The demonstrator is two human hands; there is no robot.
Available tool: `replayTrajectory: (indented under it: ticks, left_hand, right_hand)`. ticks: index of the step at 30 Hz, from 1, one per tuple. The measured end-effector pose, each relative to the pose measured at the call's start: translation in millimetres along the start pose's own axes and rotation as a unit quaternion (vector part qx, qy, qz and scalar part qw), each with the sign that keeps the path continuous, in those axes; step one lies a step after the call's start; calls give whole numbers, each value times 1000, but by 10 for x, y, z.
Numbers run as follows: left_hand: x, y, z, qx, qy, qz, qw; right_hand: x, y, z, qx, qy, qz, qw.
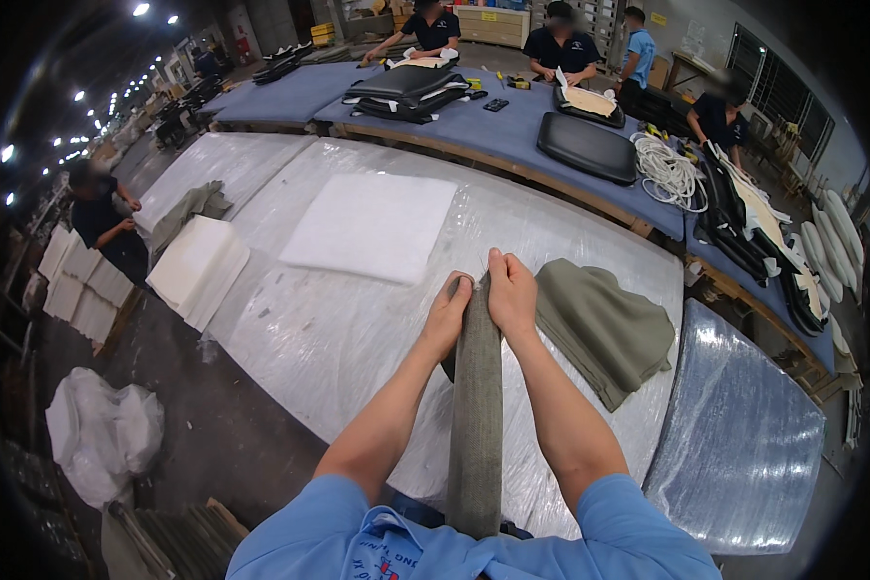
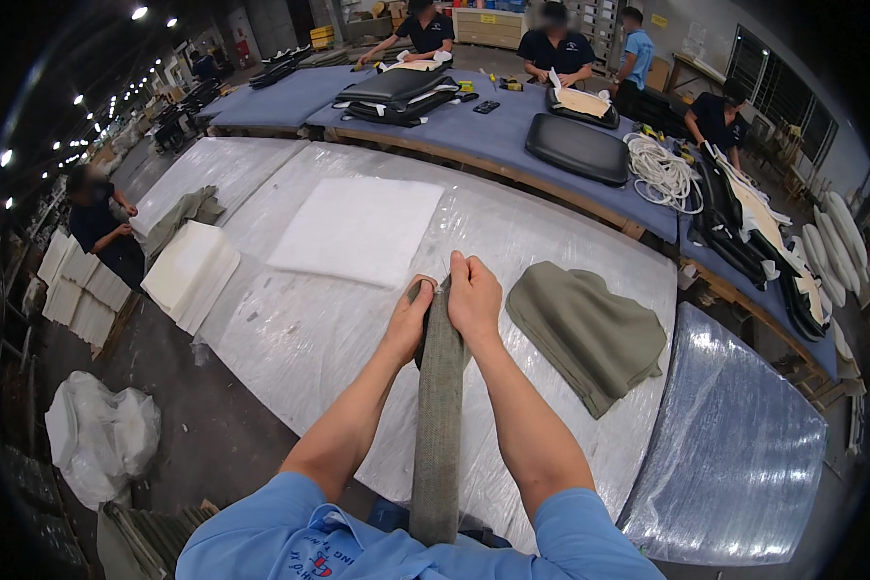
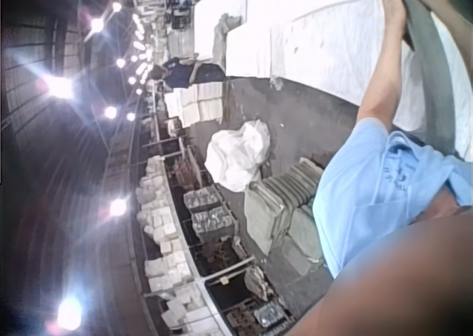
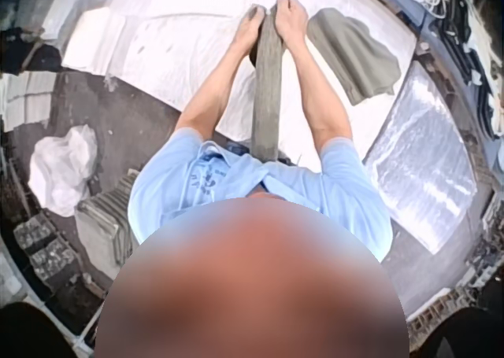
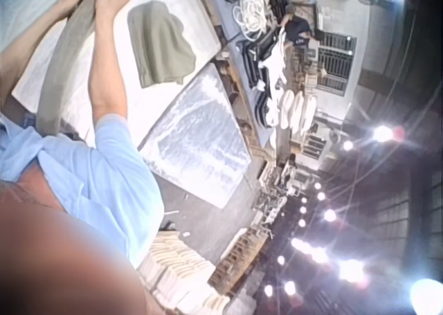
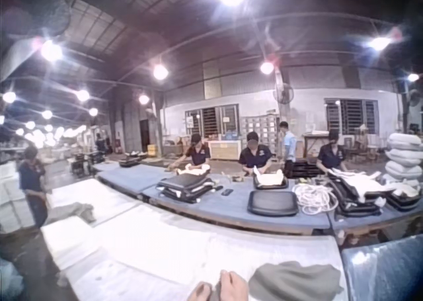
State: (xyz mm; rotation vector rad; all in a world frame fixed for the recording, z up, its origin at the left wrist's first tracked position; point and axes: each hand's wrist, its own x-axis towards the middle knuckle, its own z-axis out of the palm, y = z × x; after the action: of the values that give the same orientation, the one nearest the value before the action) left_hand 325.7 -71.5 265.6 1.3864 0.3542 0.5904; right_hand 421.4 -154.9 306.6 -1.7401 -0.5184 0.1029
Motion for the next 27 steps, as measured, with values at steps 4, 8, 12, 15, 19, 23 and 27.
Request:
replayTrajectory:
  ticks: [4,8,12,15,19,23,27]
  left_hand:
    - [-21,0,-14,3,-17,-46,999]
    - [-38,57,95,-2,-31,-109,994]
    - [56,69,49,-3,-38,-148,988]
    - [82,-6,31,52,-15,-120,991]
    - [116,-40,81,25,-13,-122,992]
    - [104,-10,139,23,-6,-143,989]
    - [49,24,98,-22,-3,-169,985]
  right_hand:
    - [47,3,42,-28,16,-24,999]
    - [168,105,51,-73,11,-51,996]
    - [275,159,115,-89,-30,-30,995]
    - [316,179,159,-78,-52,-43,995]
    - [402,229,155,-58,-70,-35,995]
    - [425,230,57,-98,-58,-15,993]
    - [260,228,-144,29,31,-57,997]
